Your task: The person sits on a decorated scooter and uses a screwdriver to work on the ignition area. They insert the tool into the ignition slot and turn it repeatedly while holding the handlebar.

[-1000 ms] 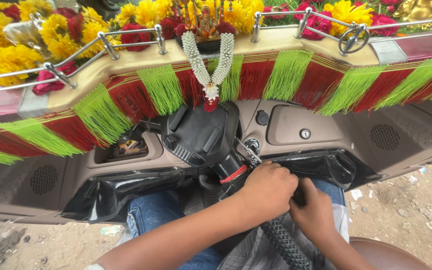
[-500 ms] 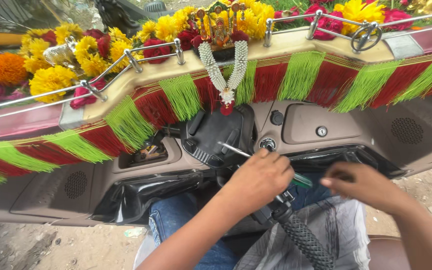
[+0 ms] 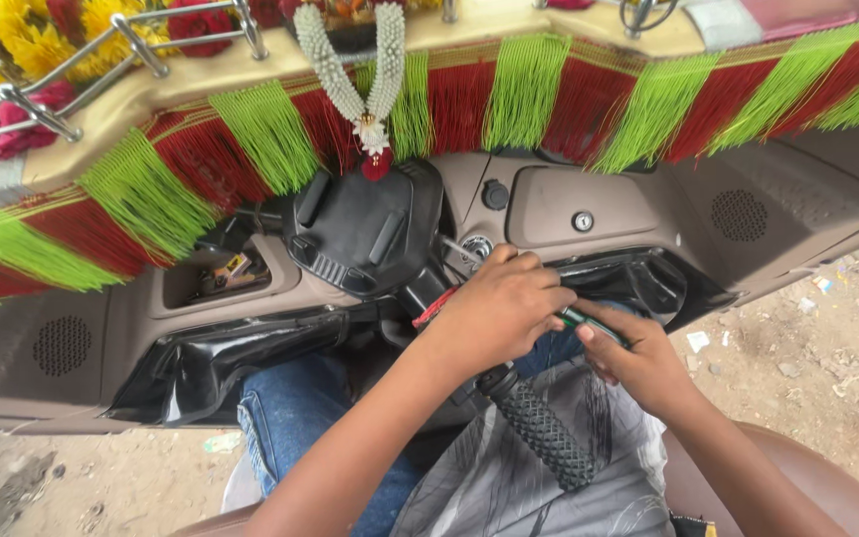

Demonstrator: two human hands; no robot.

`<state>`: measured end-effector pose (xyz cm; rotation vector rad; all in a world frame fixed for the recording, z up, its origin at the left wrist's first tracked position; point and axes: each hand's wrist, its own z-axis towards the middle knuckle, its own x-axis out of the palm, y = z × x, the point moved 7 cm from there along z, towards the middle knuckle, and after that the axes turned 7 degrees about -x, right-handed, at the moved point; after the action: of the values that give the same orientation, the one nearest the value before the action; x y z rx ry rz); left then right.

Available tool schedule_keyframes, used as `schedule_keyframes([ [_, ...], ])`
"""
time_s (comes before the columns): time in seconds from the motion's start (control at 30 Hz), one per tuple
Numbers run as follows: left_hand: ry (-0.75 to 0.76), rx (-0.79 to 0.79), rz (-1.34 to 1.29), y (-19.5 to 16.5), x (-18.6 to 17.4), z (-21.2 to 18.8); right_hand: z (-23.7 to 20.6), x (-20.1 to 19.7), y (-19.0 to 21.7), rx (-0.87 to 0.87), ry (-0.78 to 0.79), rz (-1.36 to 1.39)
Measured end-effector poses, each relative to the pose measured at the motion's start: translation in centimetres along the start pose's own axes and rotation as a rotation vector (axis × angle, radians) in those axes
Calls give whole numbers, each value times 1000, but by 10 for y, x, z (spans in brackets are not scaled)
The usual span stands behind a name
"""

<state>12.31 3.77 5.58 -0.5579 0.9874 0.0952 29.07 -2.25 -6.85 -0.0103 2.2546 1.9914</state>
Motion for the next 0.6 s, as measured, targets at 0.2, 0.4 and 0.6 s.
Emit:
schedule_keyframes([
  [0.2, 47, -29, -5, 3, 5, 1, -2, 7, -10, -49, -94, 135],
  [0.4, 19, -72, 10, 3, 2, -1, 3, 5, -4, -33, -101, 48],
  [0.6, -27, -72, 15, 2, 2, -1, 5, 4, 2, -52, -73, 57],
])
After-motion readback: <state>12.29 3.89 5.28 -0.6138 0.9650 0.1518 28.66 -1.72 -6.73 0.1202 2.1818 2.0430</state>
